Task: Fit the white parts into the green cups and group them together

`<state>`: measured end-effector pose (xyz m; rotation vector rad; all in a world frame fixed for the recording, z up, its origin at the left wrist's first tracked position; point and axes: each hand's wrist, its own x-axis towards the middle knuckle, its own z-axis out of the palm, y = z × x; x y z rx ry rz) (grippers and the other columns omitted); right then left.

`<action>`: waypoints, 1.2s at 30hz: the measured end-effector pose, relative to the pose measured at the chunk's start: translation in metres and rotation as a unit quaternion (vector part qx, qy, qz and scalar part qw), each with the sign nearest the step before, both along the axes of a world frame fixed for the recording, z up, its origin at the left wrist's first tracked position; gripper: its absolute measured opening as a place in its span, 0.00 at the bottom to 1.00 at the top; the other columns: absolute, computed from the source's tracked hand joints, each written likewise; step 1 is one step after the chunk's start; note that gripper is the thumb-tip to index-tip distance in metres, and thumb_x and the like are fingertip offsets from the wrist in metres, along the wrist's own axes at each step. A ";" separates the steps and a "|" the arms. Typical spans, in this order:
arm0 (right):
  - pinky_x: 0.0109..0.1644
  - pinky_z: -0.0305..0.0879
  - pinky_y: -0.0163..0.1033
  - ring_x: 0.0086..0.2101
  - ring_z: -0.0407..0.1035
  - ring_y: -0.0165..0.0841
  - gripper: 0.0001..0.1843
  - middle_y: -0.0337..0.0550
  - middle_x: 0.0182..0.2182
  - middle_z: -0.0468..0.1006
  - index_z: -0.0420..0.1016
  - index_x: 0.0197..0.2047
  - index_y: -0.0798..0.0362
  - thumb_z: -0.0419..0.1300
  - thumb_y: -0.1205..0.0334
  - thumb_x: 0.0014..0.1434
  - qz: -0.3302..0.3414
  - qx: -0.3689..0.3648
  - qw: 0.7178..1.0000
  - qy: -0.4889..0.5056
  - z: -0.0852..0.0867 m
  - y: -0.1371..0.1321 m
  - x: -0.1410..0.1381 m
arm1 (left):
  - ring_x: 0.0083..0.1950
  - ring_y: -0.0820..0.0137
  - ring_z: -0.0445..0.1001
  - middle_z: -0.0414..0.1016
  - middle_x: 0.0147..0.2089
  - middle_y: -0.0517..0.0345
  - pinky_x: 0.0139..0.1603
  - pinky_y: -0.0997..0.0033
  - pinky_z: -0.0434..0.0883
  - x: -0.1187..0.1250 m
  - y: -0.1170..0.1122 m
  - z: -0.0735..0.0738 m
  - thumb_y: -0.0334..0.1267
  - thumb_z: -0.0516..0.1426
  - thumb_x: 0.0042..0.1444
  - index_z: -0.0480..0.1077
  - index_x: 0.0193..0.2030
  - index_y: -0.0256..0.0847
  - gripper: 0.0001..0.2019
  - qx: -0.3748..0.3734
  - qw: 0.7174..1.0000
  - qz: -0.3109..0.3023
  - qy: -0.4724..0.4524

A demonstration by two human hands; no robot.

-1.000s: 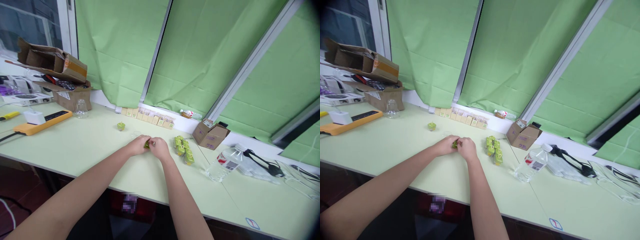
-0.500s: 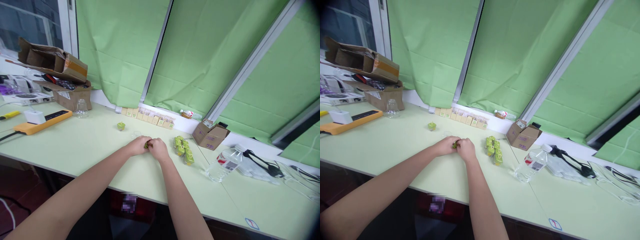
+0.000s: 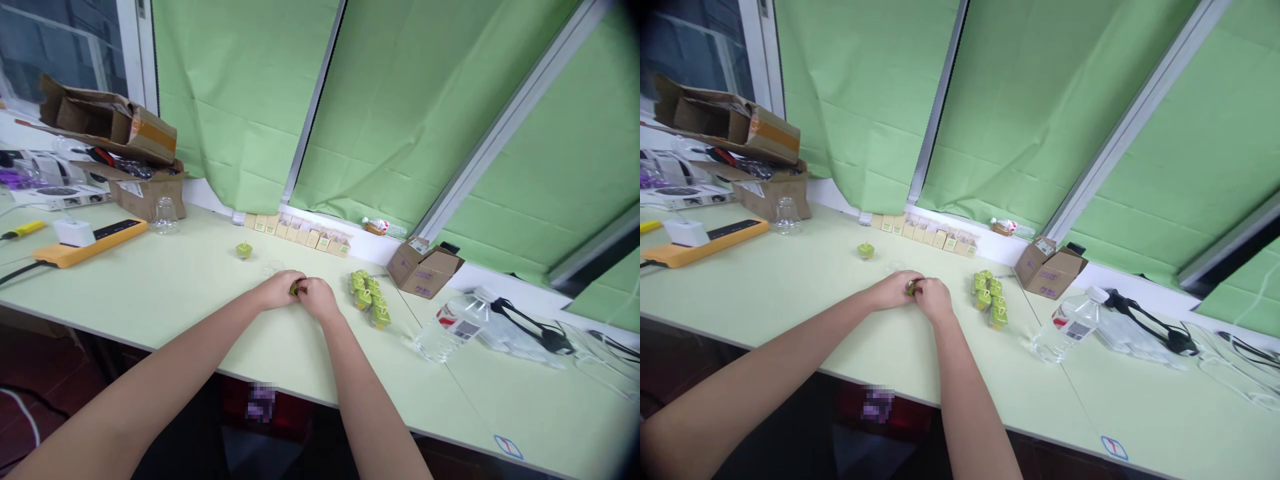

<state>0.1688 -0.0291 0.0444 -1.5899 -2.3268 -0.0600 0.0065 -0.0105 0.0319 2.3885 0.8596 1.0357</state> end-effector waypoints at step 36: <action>0.34 0.73 0.39 0.26 0.73 0.31 0.16 0.41 0.30 0.77 0.74 0.34 0.55 0.68 0.53 0.45 -0.013 -0.110 0.806 0.582 0.003 0.012 -0.002 | 0.37 0.70 0.74 0.79 0.37 0.58 0.39 0.71 0.70 -0.002 0.027 -0.002 0.35 0.53 0.51 0.76 0.37 0.39 0.11 -0.112 0.971 0.112 -0.179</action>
